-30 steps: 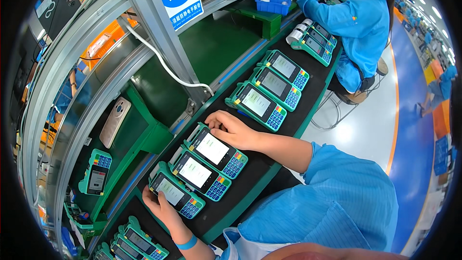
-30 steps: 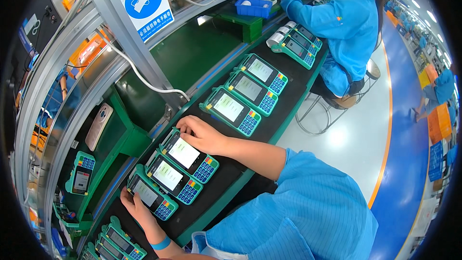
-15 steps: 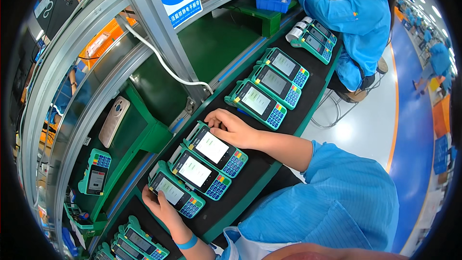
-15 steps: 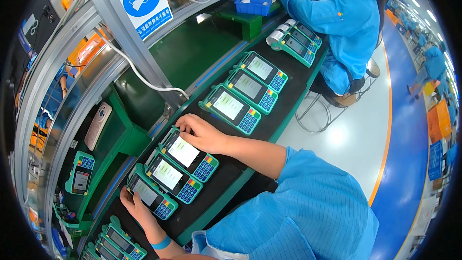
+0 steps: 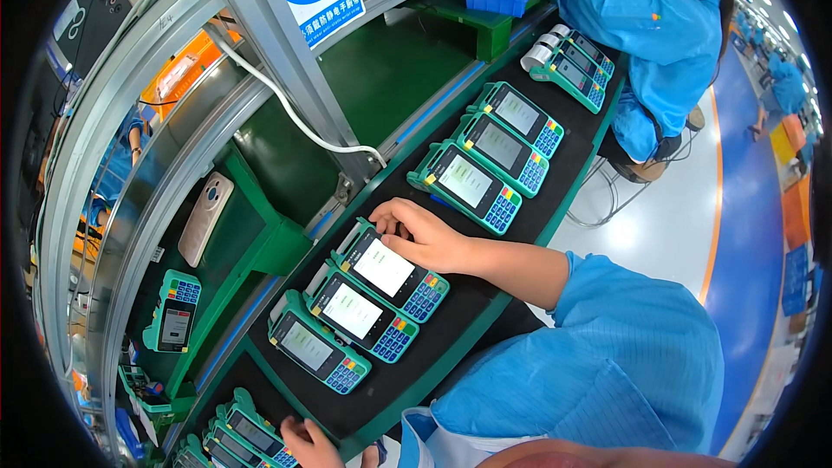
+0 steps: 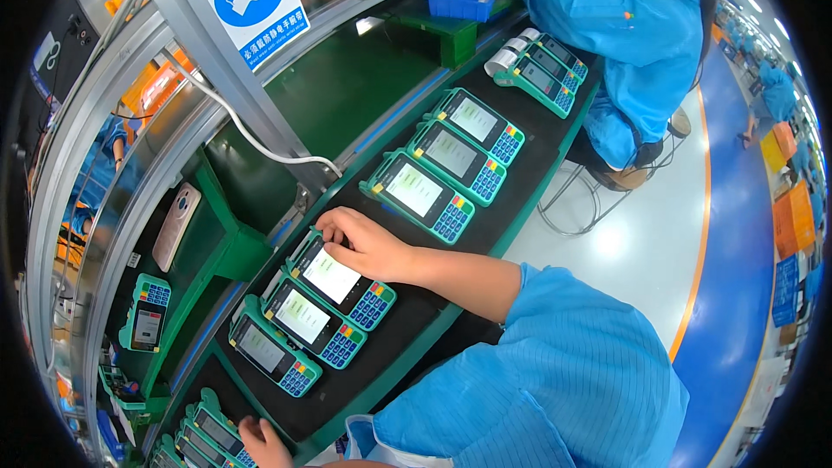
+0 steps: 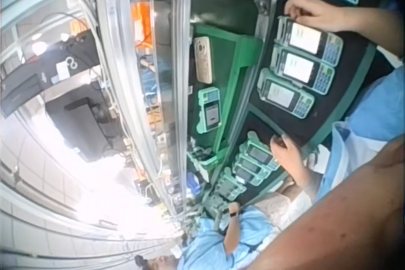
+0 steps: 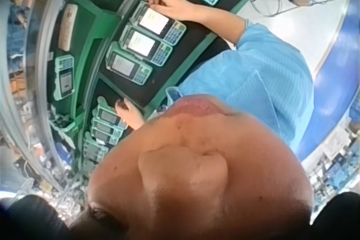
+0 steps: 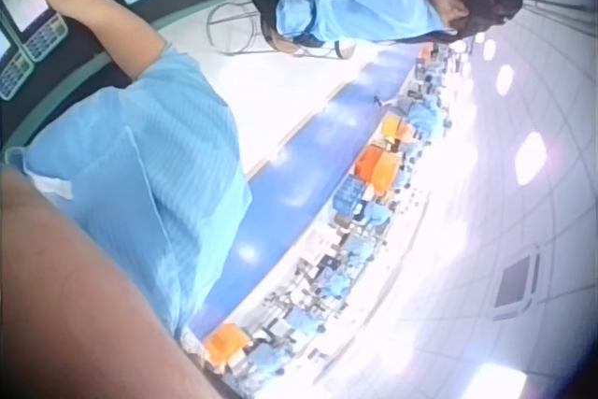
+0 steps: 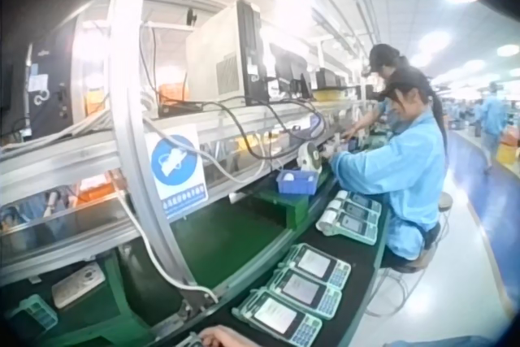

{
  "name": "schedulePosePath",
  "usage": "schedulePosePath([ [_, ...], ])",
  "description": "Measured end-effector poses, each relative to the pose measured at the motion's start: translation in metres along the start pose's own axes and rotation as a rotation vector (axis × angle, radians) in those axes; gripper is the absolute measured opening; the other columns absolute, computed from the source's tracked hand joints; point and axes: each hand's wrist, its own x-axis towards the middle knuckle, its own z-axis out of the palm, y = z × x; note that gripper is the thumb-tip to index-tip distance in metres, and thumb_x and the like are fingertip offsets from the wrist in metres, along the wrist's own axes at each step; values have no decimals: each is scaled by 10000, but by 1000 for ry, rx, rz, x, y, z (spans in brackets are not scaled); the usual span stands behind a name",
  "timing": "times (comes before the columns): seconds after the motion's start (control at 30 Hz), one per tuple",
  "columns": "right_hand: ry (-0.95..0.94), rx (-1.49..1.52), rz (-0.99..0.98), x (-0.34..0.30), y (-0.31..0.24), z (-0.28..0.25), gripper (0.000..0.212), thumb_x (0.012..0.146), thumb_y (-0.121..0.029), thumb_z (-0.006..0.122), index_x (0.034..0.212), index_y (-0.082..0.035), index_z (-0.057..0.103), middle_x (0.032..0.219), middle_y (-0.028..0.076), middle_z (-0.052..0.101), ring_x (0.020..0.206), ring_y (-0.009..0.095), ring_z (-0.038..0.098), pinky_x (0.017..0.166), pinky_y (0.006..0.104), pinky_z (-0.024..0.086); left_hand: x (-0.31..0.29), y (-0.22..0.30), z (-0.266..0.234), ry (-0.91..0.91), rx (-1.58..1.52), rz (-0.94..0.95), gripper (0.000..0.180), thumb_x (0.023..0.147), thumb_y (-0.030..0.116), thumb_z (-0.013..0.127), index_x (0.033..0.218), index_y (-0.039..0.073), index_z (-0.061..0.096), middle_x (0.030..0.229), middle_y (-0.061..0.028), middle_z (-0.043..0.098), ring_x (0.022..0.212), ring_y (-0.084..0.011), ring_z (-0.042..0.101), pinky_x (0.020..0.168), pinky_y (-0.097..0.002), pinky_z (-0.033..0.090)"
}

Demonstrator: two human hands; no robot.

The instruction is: The recorder is operating and testing several handheld electronic terminal devices on an assembly line, including interacting with the touch screens and handling thermal paper rolls.

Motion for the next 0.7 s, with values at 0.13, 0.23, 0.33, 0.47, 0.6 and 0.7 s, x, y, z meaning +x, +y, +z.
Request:
schedulePosePath([
  [0.13, 57, 22, -65, -3, -7, -3, 258, 874, -30, 528, 1129, -19, 489, 948, 57, 519, 802, 114, 499, 691, 252, 430, -24, -47, 6, -127, 160, 167, 621, 750, 327, 718, 1203, -40, 503, 1044, -223, 567, 925, -362, 561, 815, -447, 455],
  [0.23, 92, 88, -91, -5, -11, -4, 206, 882, -39, 536, 1086, -21, 513, 923, 52, 518, 793, 107, 515, 665, 238, 423, -38, -71, 6, -132, 322, 436, 817, 586, 387, 797, 1246, 7, 499, 1124, -230, 530, 987, -415, 527, 850, -473, 437],
  [0.33, 117, 99, -130, -4, -11, -2, 188, 878, -30, 534, 1066, -21, 524, 901, 49, 520, 779, 104, 514, 662, 238, 421, -42, -81, 5, -119, 256, 442, 922, 466, 383, 834, 1276, 90, 504, 1187, -250, 488, 1041, -416, 495, 902, -470, 407],
  [0.47, 180, 57, -181, -8, -20, -6, 194, 862, 4, 522, 1053, -18, 539, 902, 60, 522, 801, 130, 529, 699, 251, 437, -31, -96, 6, -103, 336, 556, 924, 490, 388, 842, 1288, 83, 491, 1191, -246, 476, 1047, -410, 486, 892, -474, 408],
  [0.6, 282, -8, -350, -12, -32, -14, 222, 840, 65, 499, 1048, 4, 546, 923, 90, 560, 823, 154, 568, 740, 262, 454, -28, -66, -10, -255, 320, 513, 848, 567, 374, 834, 1279, 62, 493, 1189, -248, 453, 1045, -398, 476, 888, -476, 395],
  [0.7, 319, -1, -406, -18, -38, -26, 225, 827, 84, 482, 1030, 16, 551, 908, 96, 558, 816, 161, 567, 738, 275, 450, -24, -70, -6, -267, 322, 526, 827, 584, 359, 833, 1272, 47, 495, 1183, -251, 445, 1037, -399, 471, 892, -481, 386],
])
